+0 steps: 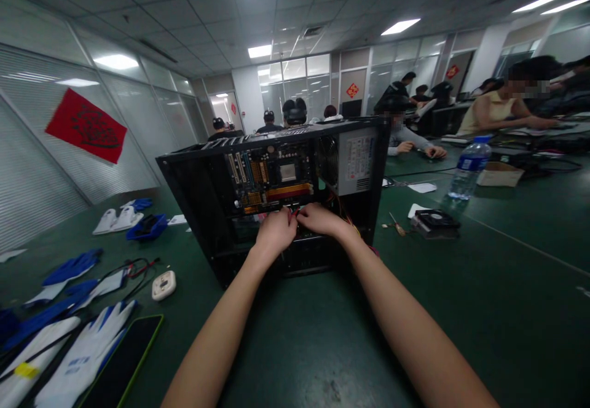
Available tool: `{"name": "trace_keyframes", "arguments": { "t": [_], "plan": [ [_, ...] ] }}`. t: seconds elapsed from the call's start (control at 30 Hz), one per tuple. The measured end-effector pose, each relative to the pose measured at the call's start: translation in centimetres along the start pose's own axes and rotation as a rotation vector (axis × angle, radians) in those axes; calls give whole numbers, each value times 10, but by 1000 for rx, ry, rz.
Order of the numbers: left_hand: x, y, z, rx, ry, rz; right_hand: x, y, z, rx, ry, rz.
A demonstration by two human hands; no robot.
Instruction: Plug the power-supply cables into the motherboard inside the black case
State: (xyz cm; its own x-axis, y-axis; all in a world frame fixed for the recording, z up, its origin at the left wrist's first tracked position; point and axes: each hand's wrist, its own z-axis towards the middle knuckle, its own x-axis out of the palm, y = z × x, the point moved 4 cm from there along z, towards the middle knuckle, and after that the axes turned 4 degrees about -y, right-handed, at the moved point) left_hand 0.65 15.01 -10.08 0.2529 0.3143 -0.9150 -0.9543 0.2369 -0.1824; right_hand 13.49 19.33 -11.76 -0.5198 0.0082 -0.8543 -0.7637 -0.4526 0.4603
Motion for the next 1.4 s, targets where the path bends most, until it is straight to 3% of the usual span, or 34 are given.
{"name": "trace_keyframes", "arguments": {
  "t": [0.13,0.53,0.77,1.0,1.23,1.4],
  "plan": [
    [3,3,3,53,8,-91,-3,2,-3,-4,3,-1],
    [7,8,9,46,83,-145,9,-3,0,-44,125,30],
    [6,-3,-1,164,-23,-207,3,3,-1,-114,71,78],
    [18,4,4,56,151,-230,6,-5,-2,26,151,-69],
    [10,0,1,73,88,-224,11,-11,0,84,218,-126],
    [0,-3,-4,87,-95,-207,14,-13,1,72,249,-136]
  ]
}}
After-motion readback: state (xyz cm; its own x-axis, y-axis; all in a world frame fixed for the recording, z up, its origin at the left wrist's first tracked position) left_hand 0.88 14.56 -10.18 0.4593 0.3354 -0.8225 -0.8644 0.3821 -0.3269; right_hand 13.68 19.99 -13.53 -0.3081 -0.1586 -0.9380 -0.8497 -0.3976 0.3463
